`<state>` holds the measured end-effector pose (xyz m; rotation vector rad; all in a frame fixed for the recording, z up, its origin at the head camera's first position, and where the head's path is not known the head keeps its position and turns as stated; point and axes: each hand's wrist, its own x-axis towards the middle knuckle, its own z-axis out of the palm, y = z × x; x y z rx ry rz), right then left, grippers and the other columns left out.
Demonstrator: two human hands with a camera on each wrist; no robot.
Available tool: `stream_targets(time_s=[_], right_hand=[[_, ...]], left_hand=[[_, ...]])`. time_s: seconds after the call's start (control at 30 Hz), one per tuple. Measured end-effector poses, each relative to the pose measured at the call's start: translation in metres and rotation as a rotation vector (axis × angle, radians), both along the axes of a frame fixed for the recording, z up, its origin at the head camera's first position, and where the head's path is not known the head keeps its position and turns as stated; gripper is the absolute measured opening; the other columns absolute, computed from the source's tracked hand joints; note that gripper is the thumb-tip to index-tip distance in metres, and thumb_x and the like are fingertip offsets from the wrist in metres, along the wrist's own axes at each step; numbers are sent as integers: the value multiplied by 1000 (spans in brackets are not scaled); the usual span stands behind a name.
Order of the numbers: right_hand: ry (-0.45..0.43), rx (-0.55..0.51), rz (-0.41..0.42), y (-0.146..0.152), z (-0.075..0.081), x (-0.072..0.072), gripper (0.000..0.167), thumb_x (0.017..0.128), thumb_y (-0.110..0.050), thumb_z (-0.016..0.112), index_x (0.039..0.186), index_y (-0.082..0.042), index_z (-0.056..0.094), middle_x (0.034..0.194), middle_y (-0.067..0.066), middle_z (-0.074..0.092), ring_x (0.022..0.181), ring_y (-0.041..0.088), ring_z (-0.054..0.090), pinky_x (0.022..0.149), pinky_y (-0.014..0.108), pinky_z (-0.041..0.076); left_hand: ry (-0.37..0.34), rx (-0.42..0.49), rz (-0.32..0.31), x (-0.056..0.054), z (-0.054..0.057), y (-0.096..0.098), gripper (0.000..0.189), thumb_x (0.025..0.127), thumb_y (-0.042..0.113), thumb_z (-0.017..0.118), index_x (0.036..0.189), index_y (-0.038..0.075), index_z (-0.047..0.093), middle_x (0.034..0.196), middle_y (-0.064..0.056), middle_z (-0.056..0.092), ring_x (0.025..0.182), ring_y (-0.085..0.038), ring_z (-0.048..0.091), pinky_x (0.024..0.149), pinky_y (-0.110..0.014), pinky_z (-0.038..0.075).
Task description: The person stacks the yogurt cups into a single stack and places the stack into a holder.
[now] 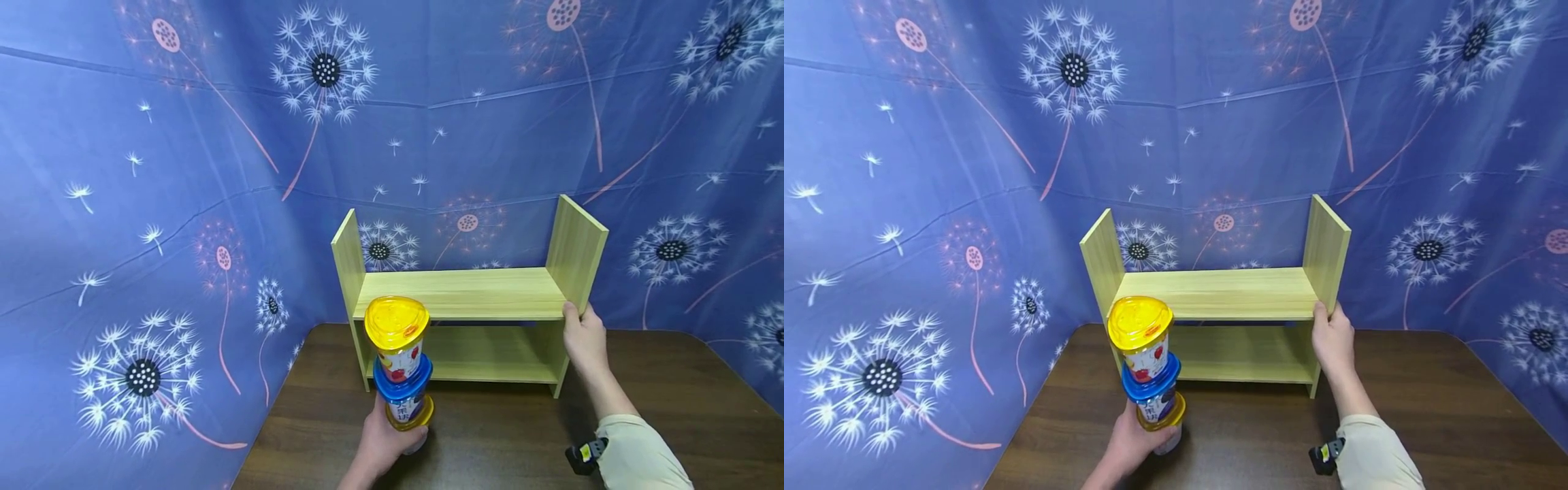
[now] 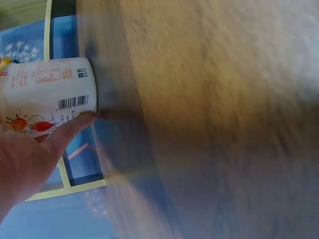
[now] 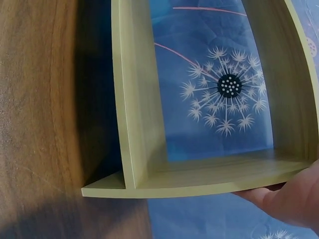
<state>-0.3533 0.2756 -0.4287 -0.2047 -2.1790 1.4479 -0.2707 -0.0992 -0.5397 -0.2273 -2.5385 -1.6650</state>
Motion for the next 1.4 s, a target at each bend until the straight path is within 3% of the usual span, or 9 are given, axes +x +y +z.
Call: stream_targets(time_s=[0.4, 0.63, 1.03, 1.4], right_hand=[[12, 19, 20, -8, -1, -1, 50, 109, -35, 36, 133, 5, 53, 138, 37, 49, 128, 49, 46, 102, 62, 38], [9, 5, 15, -7, -2, 1, 51, 109, -36, 36, 135, 4, 52, 139, 37, 48, 129, 49, 44, 104, 62, 36], [12, 5, 20, -2, -6, 1, 52, 109, -37, 36, 138, 3, 50, 141, 36, 47, 131, 48, 43, 105, 62, 36], [17, 23, 10, 3, -4, 1, 51, 109, -37, 36, 136, 4, 50, 139, 37, 48, 128, 50, 45, 102, 63, 37]], left_hand=[[-28, -41, 54, 1, 1, -4, 90, 69, 37, 94, 139, 15, 43, 129, -7, 62, 110, -25, 63, 96, -56, 52], [3, -22, 17, -2, 5, -3, 88, 71, 36, 93, 140, 17, 42, 130, -6, 61, 113, -25, 63, 97, -55, 52], [21, -65, 16, -5, 19, 0, 90, 70, 38, 93, 140, 14, 41, 127, -7, 63, 108, -24, 65, 93, -51, 54], [52, -64, -38, -11, 37, 1, 90, 74, 36, 92, 143, 17, 39, 131, -8, 61, 113, -28, 63, 95, -55, 53]])
